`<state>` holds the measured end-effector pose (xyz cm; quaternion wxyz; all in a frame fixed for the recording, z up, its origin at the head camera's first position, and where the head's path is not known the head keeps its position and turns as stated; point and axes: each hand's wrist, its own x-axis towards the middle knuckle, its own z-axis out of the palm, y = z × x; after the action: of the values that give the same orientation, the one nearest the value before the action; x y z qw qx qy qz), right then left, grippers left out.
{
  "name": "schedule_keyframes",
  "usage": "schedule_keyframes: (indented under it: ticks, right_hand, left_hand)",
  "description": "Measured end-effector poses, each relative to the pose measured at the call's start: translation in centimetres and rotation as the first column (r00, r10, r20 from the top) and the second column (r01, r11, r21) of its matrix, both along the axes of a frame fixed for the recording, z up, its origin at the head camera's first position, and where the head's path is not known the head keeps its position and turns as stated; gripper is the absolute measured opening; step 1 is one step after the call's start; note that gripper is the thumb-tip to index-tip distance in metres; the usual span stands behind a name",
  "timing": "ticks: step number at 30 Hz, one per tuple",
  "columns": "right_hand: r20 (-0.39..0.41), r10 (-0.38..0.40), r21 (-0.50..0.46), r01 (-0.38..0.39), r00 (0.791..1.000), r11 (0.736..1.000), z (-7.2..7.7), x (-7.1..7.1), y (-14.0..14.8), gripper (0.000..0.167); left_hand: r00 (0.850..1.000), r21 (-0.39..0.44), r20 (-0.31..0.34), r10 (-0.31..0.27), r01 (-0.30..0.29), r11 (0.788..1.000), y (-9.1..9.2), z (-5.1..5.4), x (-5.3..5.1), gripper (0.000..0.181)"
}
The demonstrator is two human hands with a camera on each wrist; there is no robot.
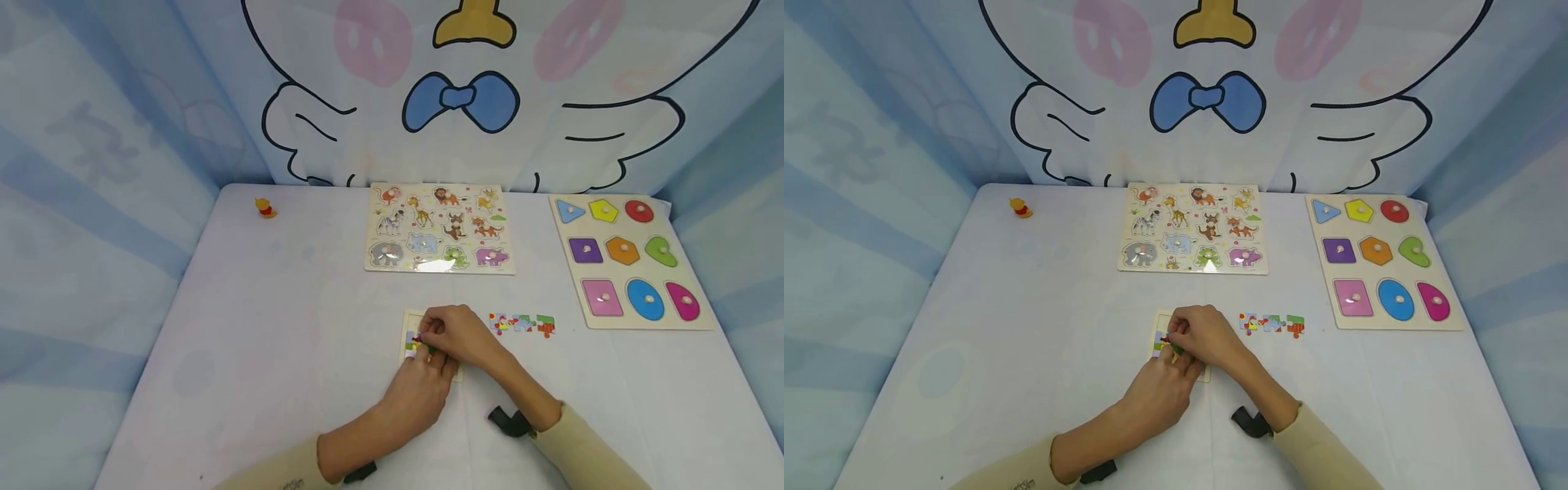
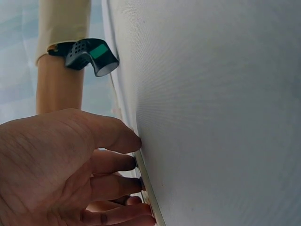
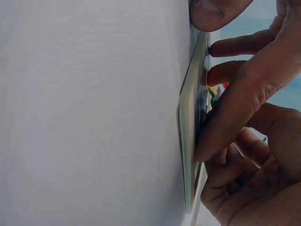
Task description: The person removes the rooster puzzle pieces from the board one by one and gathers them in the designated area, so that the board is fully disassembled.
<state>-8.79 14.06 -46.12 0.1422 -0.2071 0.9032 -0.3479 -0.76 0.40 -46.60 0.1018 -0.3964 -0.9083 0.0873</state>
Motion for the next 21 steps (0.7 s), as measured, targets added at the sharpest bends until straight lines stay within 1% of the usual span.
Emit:
schedule_keyframes:
  ticks: [9, 17, 21]
  right_hand:
    - [0.065, -0.026, -0.054, 0.029, 0.998, 0.998, 0.04, 0.15, 0.04, 0.009]
    - [0.078, -0.053, -0.109, 0.061, 0.996, 0.992, -0.22, 0.45, 0.21, 0.006]
    - [0.09, -0.038, -0.161, 0.052, 0.995, 0.985, -0.42, 0.45, 0.33, 0.005]
  left_hand:
    - [1.0, -0.019, 0.022, 0.009, -0.008, 1.0, 0.13, 0.13, 0.07, 0.047]
    - [0.999, -0.025, 0.022, 0.026, -0.026, 0.999, 0.26, 0.14, 0.21, 0.046]
    - [1.0, -0.041, 0.008, 0.027, -0.026, 0.999, 0.36, 0.16, 0.3, 0.046]
